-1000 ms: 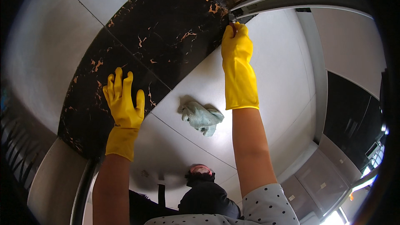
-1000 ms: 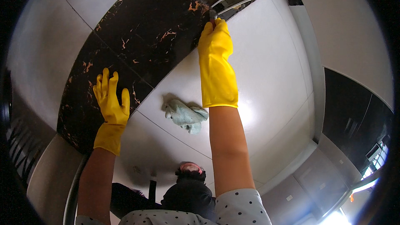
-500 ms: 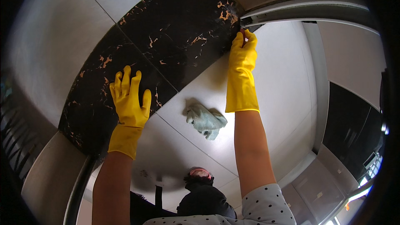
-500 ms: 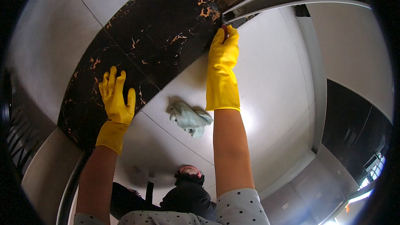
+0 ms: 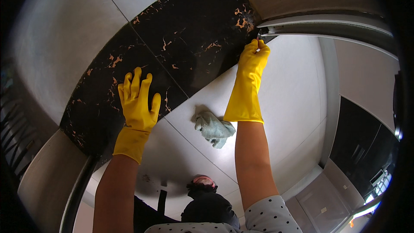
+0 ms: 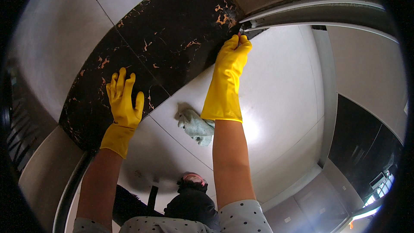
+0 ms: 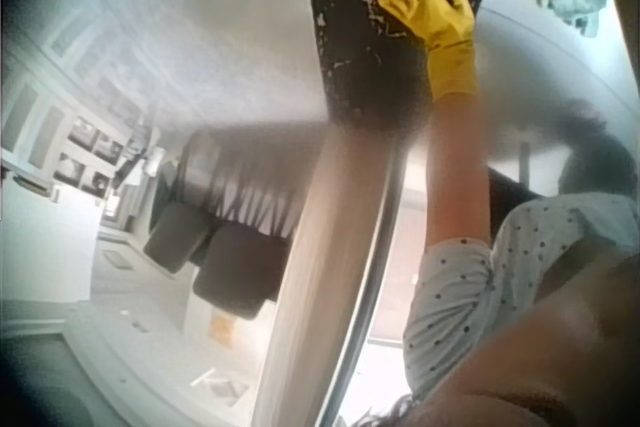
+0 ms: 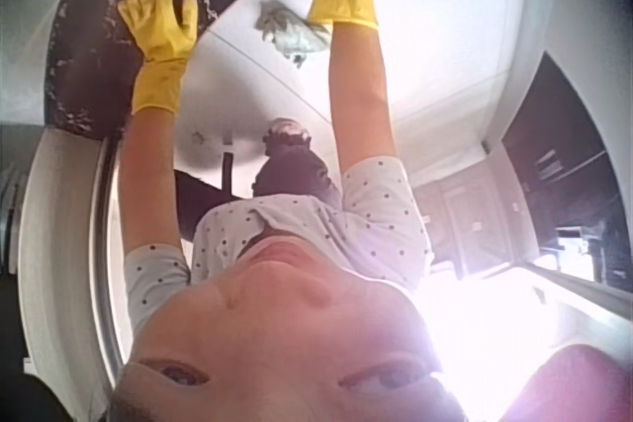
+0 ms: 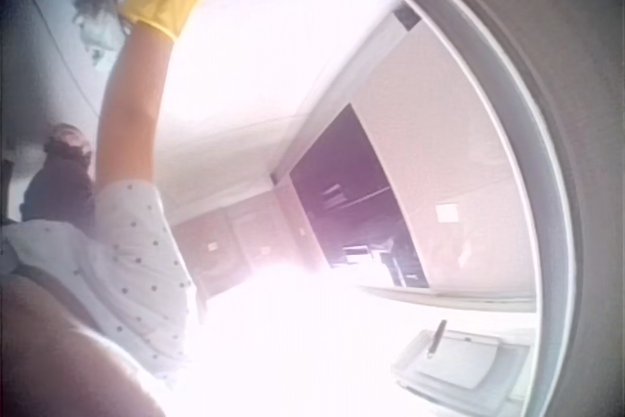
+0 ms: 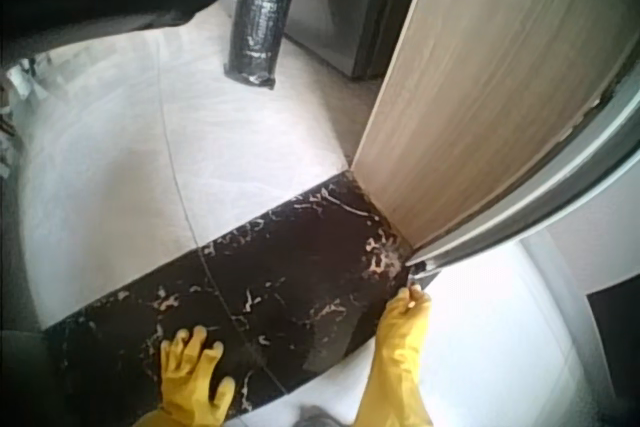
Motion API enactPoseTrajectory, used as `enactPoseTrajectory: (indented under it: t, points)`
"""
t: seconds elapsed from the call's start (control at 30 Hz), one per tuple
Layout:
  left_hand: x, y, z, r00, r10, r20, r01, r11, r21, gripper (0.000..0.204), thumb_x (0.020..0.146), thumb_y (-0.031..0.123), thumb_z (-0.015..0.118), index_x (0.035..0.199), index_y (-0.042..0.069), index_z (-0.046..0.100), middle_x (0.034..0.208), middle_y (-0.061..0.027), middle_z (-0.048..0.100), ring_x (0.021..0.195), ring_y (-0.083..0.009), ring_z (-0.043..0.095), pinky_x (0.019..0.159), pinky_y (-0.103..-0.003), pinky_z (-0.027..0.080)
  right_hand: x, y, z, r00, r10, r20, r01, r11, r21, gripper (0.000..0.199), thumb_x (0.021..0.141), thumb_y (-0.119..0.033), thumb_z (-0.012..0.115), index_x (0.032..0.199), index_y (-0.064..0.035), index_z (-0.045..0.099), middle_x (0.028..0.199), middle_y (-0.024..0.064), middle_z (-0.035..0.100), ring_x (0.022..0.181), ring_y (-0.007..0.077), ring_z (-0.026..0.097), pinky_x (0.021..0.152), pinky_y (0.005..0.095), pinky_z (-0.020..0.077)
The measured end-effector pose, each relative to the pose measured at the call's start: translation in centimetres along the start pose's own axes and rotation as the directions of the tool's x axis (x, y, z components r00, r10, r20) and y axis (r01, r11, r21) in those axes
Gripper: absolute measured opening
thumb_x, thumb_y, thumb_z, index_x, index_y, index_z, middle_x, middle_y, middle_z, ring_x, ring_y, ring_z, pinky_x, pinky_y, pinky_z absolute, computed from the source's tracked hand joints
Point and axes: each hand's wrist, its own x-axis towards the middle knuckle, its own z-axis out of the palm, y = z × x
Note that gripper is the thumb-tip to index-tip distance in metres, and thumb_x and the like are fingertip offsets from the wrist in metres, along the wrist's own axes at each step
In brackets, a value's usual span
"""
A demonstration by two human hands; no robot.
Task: The person sits on the floor and uses a scraper to remove debris from the tile surface and grout lines. They then wipe the area with a cloth to collect the loosened dirt and debris.
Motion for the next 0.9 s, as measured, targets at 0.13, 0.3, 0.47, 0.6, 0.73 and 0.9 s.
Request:
enactPoseTrajectory:
  t: [0.13, 0.3, 0.47, 0.6, 0.73, 0.9]
  points:
    - [0.1, -0.1, 0.3, 1.0, 0.02, -0.015, -0.02, 1.0, -0.01, 0.053, 0.088, 0.025, 0.062, 0.137, 0.007, 0.054, 0.151, -0.02, 0.042, 0.136, -0.0459, 0.039, 0.111, -0.061, 0.027, -0.7, 1.3, -0.9, 0.989, -0.125, 0.084, 0.125, 0.992, 0.003, 0.033, 0.099, -0.023, 0.059, 0.122, -0.001, 0.052, 0.113, 0.0156, 0.069, 0.105, 0.0271, 0.067, 0.09, 0.0332, 0.0502]
    - [0.0, -0.1, 0.0, 1.0, 0.012, -0.009, -0.012, 1.0, -0.015, 0.053, 0.089, 0.025, 0.062, 0.137, 0.006, 0.054, 0.151, -0.0204, 0.042, 0.136, -0.0461, 0.039, 0.111, -0.061, 0.026, -0.5, -0.3, -2.3, 0.984, -0.136, 0.118, 0.148, 0.983, -0.106, 0.031, 0.099, -0.024, 0.06, 0.122, -0.0047, 0.054, 0.112, 0.0134, 0.07, 0.104, 0.027, 0.068, 0.089, 0.0332, 0.0509]
    - [-0.1, 0.0, 0.2, 1.0, 0.002, 0.0, -0.002, 1.0, -0.016, 0.055, 0.088, 0.024, 0.062, 0.138, 0.006, 0.053, 0.151, -0.0203, 0.041, 0.136, -0.0461, 0.038, 0.112, -0.061, 0.026, 0.4, -0.5, -1.4, 0.994, -0.087, 0.065, 0.096, 0.984, -0.149, 0.029, 0.099, -0.028, 0.058, 0.117, -0.0043, 0.055, 0.108, 0.0161, 0.07, 0.1, 0.0323, 0.068, 0.086, 0.0357, 0.0518]
    - [0.2, 0.3, 0.0, 1.0, -0.005, 0.019, 0.005, 1.0, -0.026, 0.055, 0.087, 0.024, 0.063, 0.138, 0.006, 0.052, 0.151, -0.0208, 0.041, 0.136, -0.0463, 0.038, 0.112, -0.061, 0.026, 1.4, -0.6, -1.3, 0.994, -0.065, 0.088, 0.078, 0.984, -0.16, 0.028, 0.099, -0.028, 0.057, 0.115, -0.0044, 0.056, 0.104, 0.0173, 0.07, 0.098, 0.0344, 0.068, 0.084, 0.0378, 0.0519]
    - [0.0, -0.1, -0.1, 1.0, 0.0, 0.007, 0.0, 1.0, -0.016, 0.055, 0.087, 0.023, 0.062, 0.138, 0.005, 0.052, 0.151, -0.0211, 0.041, 0.136, -0.0463, 0.038, 0.112, -0.06, 0.026, 0.3, -2.4, -3.8, 0.961, -0.083, 0.266, 0.153, 0.954, -0.257, 0.026, 0.098, -0.025, 0.059, 0.115, -0.0052, 0.058, 0.106, 0.0169, 0.07, 0.098, 0.0338, 0.068, 0.084, 0.0375, 0.0519]
    - [0.1, -0.1, 0.0, 1.0, 0.021, -0.003, -0.021, 1.0, -0.018, 0.055, 0.087, 0.023, 0.062, 0.138, 0.005, 0.052, 0.151, -0.0213, 0.041, 0.135, -0.0462, 0.038, 0.112, -0.06, 0.026, 0.9, -1.2, -3.3, 0.96, -0.232, 0.157, 0.263, 0.939, -0.221, 0.028, 0.097, -0.023, 0.061, 0.117, -0.0035, 0.059, 0.108, 0.0162, 0.071, 0.1, 0.0328, 0.068, 0.087, 0.0364, 0.0514]
